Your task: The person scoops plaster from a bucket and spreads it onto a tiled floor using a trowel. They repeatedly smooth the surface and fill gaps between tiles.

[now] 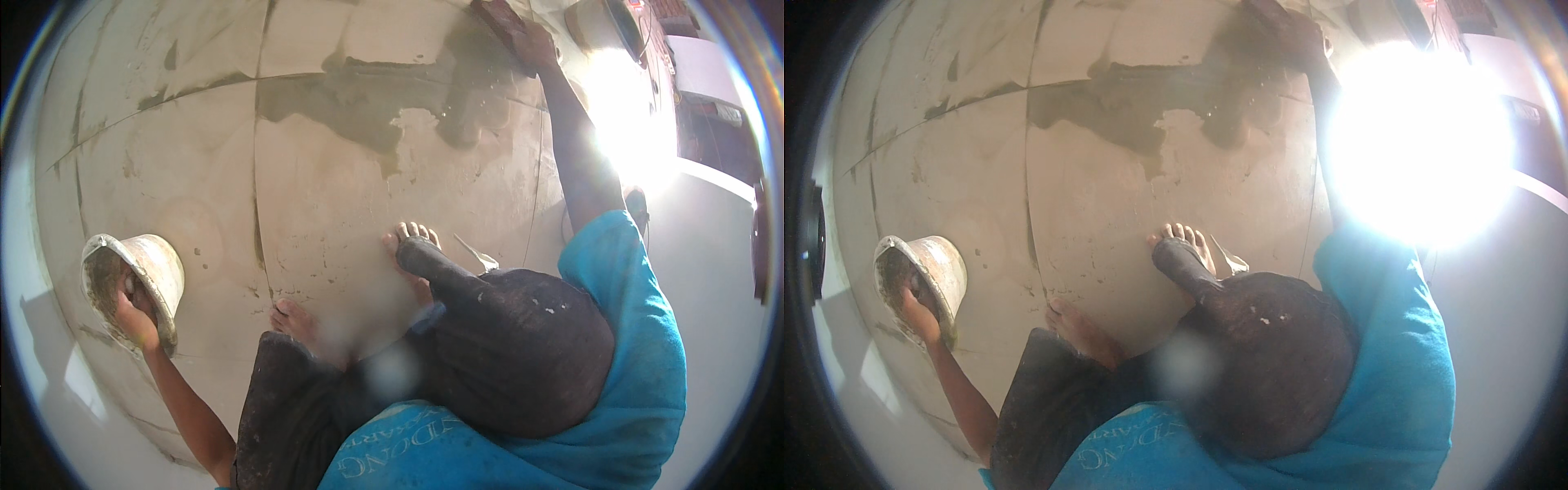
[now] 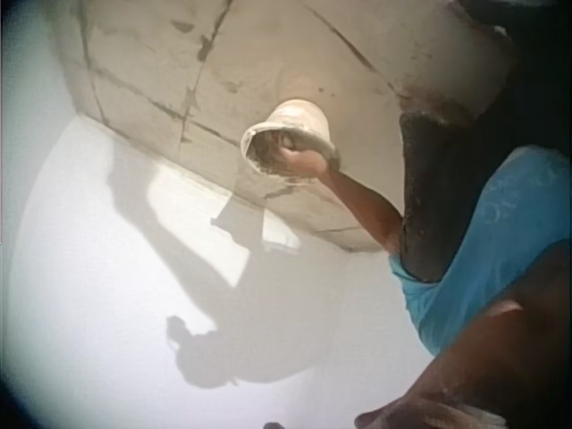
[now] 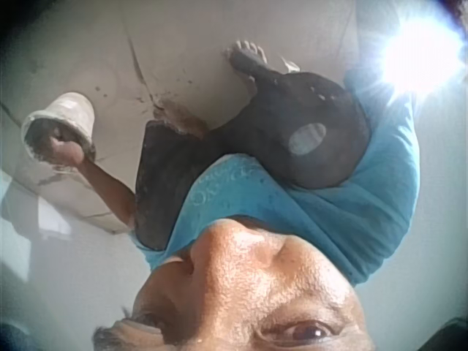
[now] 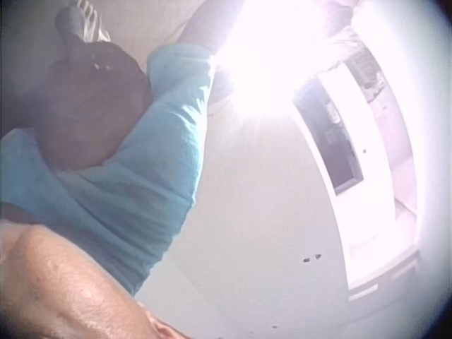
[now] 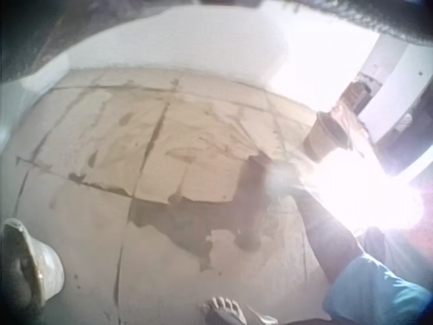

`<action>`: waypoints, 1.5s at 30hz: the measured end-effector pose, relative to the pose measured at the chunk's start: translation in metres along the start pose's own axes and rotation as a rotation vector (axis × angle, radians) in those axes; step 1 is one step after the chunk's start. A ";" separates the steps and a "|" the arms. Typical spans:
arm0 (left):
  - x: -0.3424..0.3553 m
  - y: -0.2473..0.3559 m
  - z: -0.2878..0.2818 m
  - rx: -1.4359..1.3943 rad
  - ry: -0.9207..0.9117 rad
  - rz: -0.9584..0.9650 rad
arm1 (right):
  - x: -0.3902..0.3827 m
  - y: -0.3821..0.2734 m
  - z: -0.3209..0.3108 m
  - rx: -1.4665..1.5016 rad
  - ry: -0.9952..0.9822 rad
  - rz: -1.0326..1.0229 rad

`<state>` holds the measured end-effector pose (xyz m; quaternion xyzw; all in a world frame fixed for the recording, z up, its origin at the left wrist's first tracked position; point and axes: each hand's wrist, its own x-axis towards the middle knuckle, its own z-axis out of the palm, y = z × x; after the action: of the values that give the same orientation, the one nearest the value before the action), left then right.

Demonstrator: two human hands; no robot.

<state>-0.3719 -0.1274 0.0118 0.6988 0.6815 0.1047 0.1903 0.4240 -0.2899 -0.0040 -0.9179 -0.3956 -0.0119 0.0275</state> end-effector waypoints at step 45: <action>0.005 0.022 -0.017 0.074 0.076 0.000 | -0.129 0.043 -0.006 0.082 -0.308 -1.287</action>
<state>-0.3585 -0.1200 0.0360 0.7008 0.6918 0.1059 0.1381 0.3671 -0.4135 -0.0056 -0.4876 -0.8647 0.1203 -0.0071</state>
